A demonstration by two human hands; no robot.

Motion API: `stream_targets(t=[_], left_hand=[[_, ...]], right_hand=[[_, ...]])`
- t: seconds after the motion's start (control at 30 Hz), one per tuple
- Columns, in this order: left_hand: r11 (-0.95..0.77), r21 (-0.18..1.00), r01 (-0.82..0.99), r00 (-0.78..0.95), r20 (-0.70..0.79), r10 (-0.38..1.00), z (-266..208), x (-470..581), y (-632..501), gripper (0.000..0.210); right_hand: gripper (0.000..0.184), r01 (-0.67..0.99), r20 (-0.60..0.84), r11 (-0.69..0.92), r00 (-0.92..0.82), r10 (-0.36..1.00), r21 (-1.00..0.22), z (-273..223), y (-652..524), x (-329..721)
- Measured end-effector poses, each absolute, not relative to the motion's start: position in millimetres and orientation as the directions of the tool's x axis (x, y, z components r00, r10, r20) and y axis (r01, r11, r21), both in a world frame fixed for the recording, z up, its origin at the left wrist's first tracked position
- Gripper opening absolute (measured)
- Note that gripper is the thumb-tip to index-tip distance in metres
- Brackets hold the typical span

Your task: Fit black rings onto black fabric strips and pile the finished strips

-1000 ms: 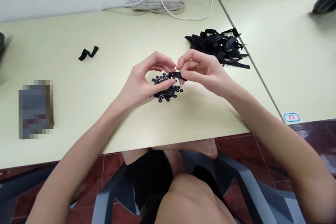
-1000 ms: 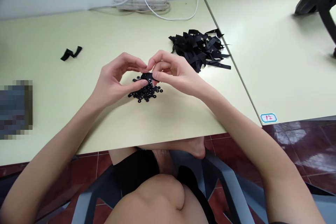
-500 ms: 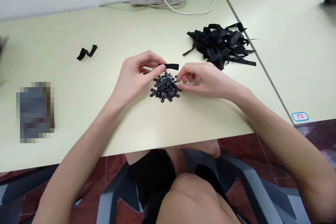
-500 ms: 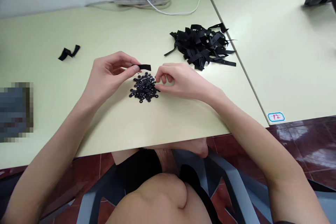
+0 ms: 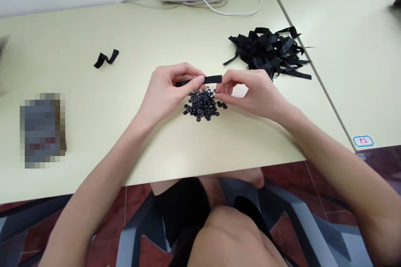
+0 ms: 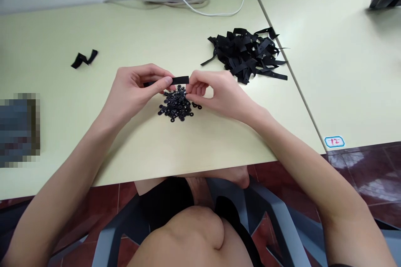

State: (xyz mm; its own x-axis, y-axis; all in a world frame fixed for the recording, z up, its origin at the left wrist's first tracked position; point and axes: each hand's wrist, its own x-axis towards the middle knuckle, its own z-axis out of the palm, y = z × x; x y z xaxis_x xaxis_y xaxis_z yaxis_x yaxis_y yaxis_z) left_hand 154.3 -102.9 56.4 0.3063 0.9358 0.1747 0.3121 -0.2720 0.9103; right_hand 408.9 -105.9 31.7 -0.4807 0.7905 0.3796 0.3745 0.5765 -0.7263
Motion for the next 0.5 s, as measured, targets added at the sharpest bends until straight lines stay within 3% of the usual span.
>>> stream_targets(t=[0.17,0.5], left_hand=[[-0.232,0.927,0.294,0.302,0.140,0.943,58.1,156.8,-104.8,0.020],[-0.176,0.952,0.249,0.295,0.099,0.950,56.0,156.4,-104.2,0.014]], right_hand=[[0.011,0.321,0.525,0.610,-0.317,0.790,-0.724,33.2,-107.5,402.1],[0.007,0.242,0.575,0.592,-0.143,0.806,-0.769,33.7,-106.0,402.7]])
